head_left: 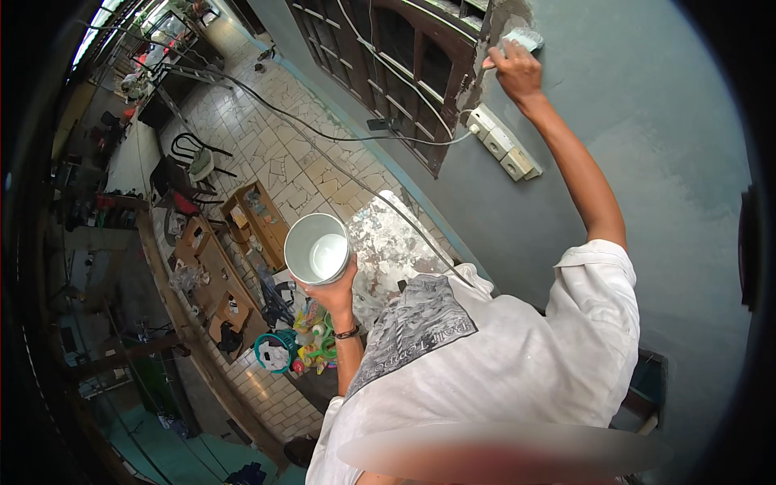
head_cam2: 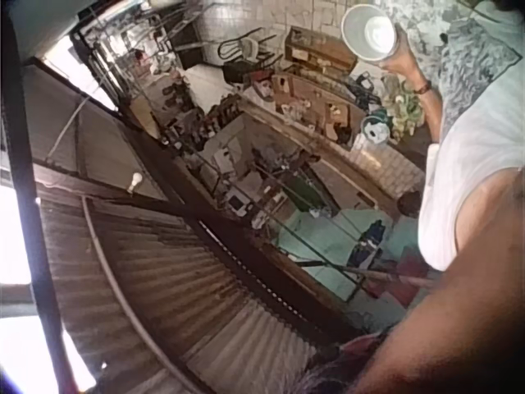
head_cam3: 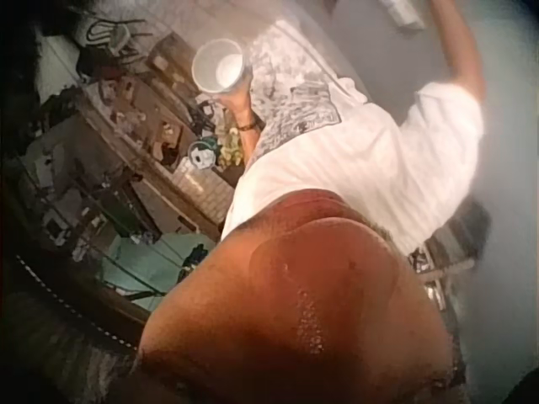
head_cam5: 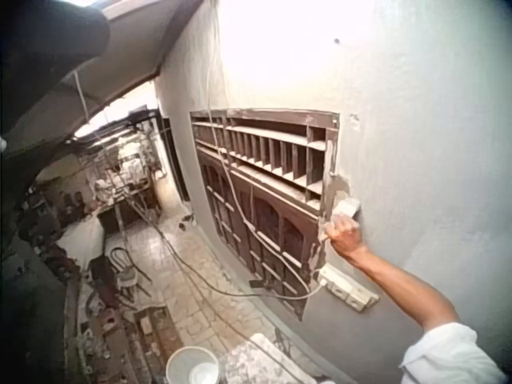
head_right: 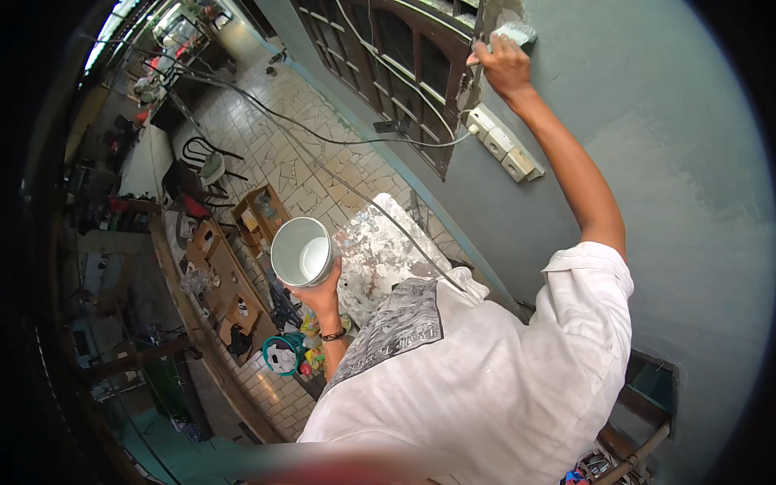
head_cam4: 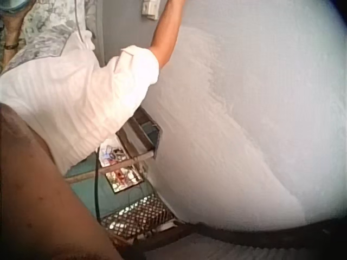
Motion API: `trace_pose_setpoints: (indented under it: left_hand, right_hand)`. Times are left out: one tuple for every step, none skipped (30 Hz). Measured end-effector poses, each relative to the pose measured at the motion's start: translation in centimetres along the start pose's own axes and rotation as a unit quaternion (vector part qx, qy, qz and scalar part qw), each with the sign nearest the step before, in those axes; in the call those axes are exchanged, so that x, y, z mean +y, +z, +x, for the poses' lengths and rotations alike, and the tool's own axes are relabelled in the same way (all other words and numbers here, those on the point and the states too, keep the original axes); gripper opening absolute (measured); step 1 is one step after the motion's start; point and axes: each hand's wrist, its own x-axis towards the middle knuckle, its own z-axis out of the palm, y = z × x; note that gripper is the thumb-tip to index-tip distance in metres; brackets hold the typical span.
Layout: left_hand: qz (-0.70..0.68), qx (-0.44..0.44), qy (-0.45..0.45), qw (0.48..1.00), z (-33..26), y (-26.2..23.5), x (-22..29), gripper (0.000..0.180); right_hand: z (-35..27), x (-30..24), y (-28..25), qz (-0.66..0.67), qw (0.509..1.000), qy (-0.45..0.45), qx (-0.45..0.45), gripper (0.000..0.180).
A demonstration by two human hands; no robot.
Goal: The person applies paint from a paint bucket onto a wall using a paint brush.
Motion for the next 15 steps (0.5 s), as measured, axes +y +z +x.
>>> trace_pose_setpoints:
  left_hand:
    - [-0.002,-0.002,0.002,1.0,-0.1,0.0,0.2,0.118]
    - [-0.005,-0.002,-0.012,1.0,-0.3,0.0,0.3,0.118]
    - [-0.008,-0.002,-0.025,1.0,-0.5,0.0,0.4,0.118]
    - [-0.009,0.0,-0.021,1.0,-0.6,-0.1,0.5,0.118]
    - [-0.019,-0.005,-0.033,0.999,-0.8,0.0,0.3,0.117]
    - [-0.028,-0.009,-0.044,0.999,-0.9,0.1,0.4,0.115]
    - [-0.02,-0.003,-0.039,0.999,-0.9,0.1,0.5,0.115]
    - [-0.019,0.004,-0.039,0.999,-1.0,-0.1,0.5,0.115]
    - [-0.018,0.012,-0.036,0.999,-1.2,-0.4,0.4,0.115]
    - [-0.021,0.019,-0.031,0.999,-1.2,-0.4,0.3,0.116]
    - [-0.023,0.024,-0.03,0.999,-1.3,-0.6,0.1,0.116]
    - [-0.014,0.022,-0.031,0.999,-1.3,-0.9,-0.2,0.118]
    - [-0.008,0.017,-0.032,0.999,-1.3,-0.7,-0.4,0.121]
    - [-0.008,0.022,-0.036,0.999,-1.4,-0.9,-0.7,0.121]
    - [0.011,0.03,-0.033,0.999,-1.6,-1.1,-1.0,0.121]
  right_hand:
    - [-0.7,0.0,1.6,0.005,1.0,-0.02,0.017,0.022]
    - [-1.7,-0.4,2.7,0.004,1.0,-0.019,0.018,0.022]
    - [-2.7,-0.9,3.6,-0.001,0.999,-0.043,-0.006,0.023]
    - [-3.6,-1.4,4.8,-0.006,0.997,-0.068,-0.029,0.024]
    - [-5.2,-1.7,6.2,0.004,0.996,-0.069,-0.059,0.025]
    - [-6.8,-1.9,7.7,0.014,0.993,-0.071,-0.089,0.026]
    - [-8.0,-2.5,8.6,0.024,0.983,-0.06,-0.17,0.025]
    - [-8.2,-3.2,8.5,0.069,0.973,-0.045,-0.216,0.02]
    - [-8.2,-3.7,8.5,0.1,0.962,-0.022,-0.252,0.014]
    - [-7.8,-3.8,8.5,0.126,0.95,0.002,-0.286,0.011]
    - [-7.7,-3.3,8.8,0.126,0.951,-0.001,-0.282,0.011]
    - [-7.7,-2.3,8.7,0.179,0.96,0.053,-0.21,0.011]
    - [-7.8,-1.0,8.9,0.227,0.958,0.107,-0.136,0.015]
    - [-7.0,-0.3,8.7,0.229,0.959,0.101,-0.137,0.015]
    - [-5.9,1.0,8.5,0.199,0.961,0.158,-0.112,0.017]
